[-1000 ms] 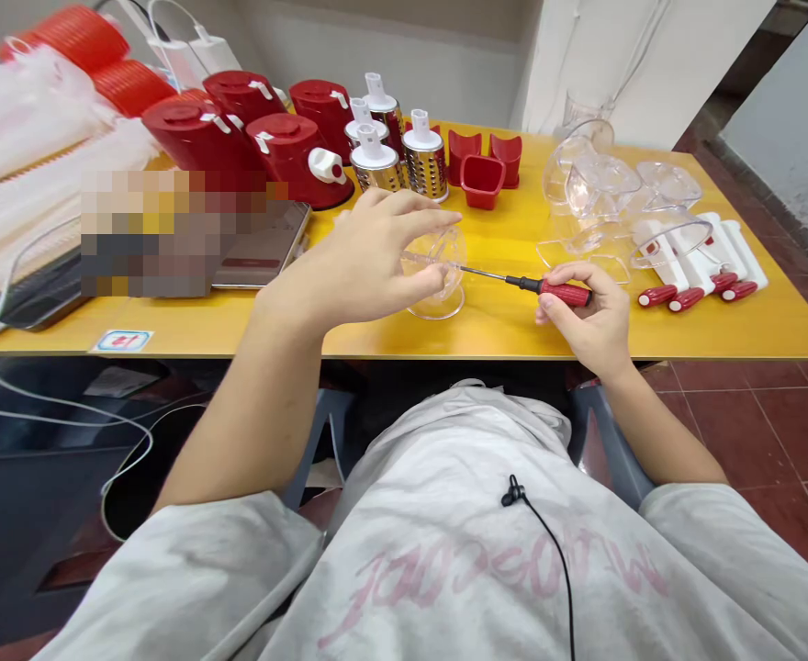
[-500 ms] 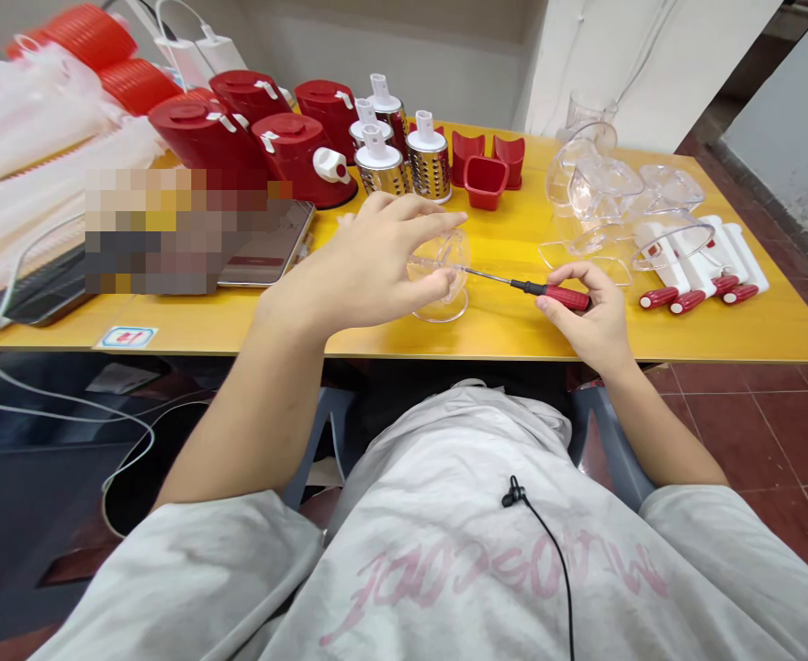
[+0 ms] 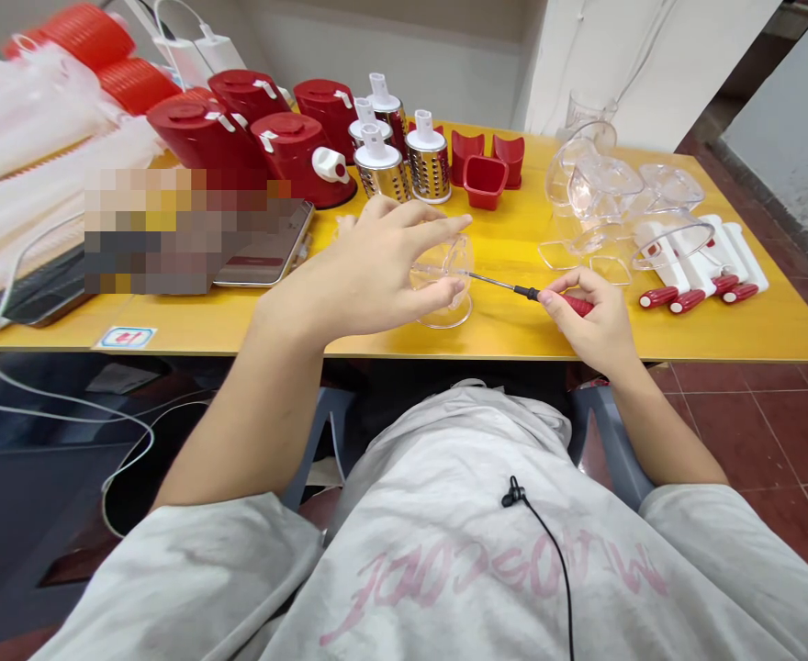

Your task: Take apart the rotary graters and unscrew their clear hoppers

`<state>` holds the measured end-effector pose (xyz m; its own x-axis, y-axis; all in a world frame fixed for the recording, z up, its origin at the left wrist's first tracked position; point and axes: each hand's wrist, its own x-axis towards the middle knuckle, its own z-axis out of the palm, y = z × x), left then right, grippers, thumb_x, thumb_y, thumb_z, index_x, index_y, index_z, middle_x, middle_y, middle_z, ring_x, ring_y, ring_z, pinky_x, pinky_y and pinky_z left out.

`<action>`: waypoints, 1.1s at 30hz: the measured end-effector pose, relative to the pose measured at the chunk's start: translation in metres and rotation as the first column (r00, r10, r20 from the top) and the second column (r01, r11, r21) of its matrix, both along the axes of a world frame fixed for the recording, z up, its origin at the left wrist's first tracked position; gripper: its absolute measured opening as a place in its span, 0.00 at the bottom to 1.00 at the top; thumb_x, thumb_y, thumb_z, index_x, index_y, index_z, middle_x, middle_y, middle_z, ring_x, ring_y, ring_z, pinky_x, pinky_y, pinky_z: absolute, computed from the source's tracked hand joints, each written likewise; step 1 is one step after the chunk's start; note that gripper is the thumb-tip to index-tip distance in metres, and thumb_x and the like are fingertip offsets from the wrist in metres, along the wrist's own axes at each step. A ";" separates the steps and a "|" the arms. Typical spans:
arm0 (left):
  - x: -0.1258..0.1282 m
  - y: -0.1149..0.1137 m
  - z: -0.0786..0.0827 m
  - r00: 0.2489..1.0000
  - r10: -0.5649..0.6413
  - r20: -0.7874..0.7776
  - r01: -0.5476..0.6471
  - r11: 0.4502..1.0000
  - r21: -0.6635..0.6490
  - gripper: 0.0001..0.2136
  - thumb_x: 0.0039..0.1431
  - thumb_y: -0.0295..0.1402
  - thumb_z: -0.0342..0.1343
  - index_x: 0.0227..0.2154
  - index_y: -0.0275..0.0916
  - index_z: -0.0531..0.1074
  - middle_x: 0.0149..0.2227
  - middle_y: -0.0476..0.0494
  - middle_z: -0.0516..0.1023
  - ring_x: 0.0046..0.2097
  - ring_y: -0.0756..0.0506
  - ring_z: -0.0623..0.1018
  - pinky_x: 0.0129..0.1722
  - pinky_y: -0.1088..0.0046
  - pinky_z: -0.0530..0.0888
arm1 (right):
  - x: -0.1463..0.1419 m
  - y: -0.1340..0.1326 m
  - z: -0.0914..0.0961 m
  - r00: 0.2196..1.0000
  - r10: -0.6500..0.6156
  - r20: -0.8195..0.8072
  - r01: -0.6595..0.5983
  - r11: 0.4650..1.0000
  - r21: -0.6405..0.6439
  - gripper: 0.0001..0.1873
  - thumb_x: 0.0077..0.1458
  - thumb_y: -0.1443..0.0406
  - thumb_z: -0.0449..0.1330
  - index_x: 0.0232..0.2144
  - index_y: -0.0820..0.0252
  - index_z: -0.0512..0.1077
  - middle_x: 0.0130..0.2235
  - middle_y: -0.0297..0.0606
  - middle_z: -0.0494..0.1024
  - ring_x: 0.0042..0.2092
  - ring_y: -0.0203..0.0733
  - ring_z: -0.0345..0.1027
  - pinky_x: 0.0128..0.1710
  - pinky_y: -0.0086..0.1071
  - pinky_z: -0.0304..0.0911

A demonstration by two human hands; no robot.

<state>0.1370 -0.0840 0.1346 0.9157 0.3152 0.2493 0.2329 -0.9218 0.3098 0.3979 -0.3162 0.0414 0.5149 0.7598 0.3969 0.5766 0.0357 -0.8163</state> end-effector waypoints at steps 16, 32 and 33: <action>-0.003 -0.002 0.001 0.999 -0.026 -0.027 0.025 1.000 -0.015 0.46 0.78 0.67 0.60 0.90 0.48 0.75 0.80 0.28 0.81 0.78 0.12 0.75 0.82 0.20 0.73 | 0.009 0.001 0.004 0.993 0.118 -0.005 -0.118 0.993 0.018 0.26 0.77 0.36 0.75 0.47 0.51 0.86 0.34 0.32 0.80 0.33 0.43 0.69 0.36 0.39 0.66; -0.002 -0.006 0.001 1.000 -0.009 -0.017 0.009 1.000 0.019 0.44 0.77 0.62 0.61 0.88 0.48 0.77 0.78 0.28 0.84 0.77 0.12 0.76 0.83 0.16 0.71 | 0.014 -0.004 0.004 0.982 0.131 0.140 -0.152 0.976 0.157 0.17 0.65 0.58 0.84 0.51 0.47 0.85 0.49 0.38 0.88 0.46 0.52 0.85 0.48 0.47 0.85; -0.002 -0.006 -0.001 1.000 -0.008 -0.012 0.008 1.000 0.021 0.43 0.77 0.62 0.61 0.88 0.48 0.77 0.79 0.29 0.83 0.77 0.12 0.76 0.83 0.16 0.71 | 0.013 -0.003 0.002 0.988 0.124 0.089 -0.136 0.979 0.150 0.20 0.66 0.53 0.86 0.52 0.47 0.84 0.49 0.37 0.87 0.43 0.49 0.83 0.44 0.45 0.84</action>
<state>0.1353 -0.0904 0.1341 0.9211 0.3026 0.2451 0.2289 -0.9300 0.2877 0.4109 -0.3195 0.0436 0.3781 0.7443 0.5505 0.6206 0.2374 -0.7473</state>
